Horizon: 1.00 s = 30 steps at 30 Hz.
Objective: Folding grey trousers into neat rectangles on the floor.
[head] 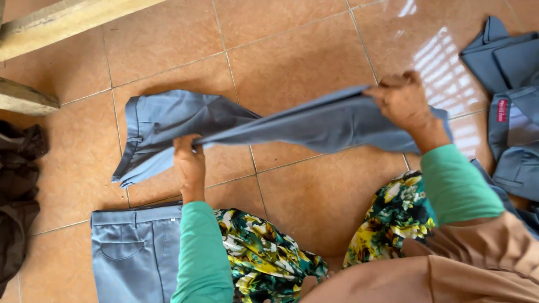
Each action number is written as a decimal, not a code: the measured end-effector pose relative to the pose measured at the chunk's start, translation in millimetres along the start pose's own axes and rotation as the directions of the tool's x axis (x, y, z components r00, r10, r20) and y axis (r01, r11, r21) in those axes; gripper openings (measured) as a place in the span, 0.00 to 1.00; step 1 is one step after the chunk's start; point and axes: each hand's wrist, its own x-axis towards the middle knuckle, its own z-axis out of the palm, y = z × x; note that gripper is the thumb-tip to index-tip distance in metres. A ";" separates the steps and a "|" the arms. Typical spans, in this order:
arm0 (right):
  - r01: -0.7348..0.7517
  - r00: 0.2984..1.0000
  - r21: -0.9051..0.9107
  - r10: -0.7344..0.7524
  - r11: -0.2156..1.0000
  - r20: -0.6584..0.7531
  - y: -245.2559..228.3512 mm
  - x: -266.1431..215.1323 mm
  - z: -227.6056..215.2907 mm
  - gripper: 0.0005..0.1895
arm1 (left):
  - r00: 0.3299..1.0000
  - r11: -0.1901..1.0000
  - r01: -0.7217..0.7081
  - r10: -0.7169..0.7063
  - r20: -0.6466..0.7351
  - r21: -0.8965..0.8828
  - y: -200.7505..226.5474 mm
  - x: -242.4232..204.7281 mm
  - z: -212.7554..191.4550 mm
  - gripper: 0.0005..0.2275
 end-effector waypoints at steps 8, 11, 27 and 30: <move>0.247 0.944 0.206 -0.187 0.947 -0.271 -91.1 -67.1 -38.7 0.35 | 0.753 0.968 0.119 -0.233 -0.615 -0.221 -34.2 7.7 -35.7 0.11; 0.271 0.962 0.476 -0.252 0.837 -0.104 -164.6 -109.4 -14.9 0.18 | 0.636 0.834 0.298 -0.536 -0.555 -0.464 -135.4 -37.8 16.0 0.10; 0.079 0.990 0.268 -0.044 0.960 -0.135 -197.1 -141.1 -5.0 0.02 | 0.077 -0.736 0.626 -0.269 0.960 -0.257 125.5 -218.1 105.8 0.46; -0.025 0.998 0.180 0.036 0.983 -0.061 -190.6 -154.7 -16.8 0.08 | 0.094 -0.598 0.722 -0.412 0.906 -0.347 103.4 -220.6 139.9 0.39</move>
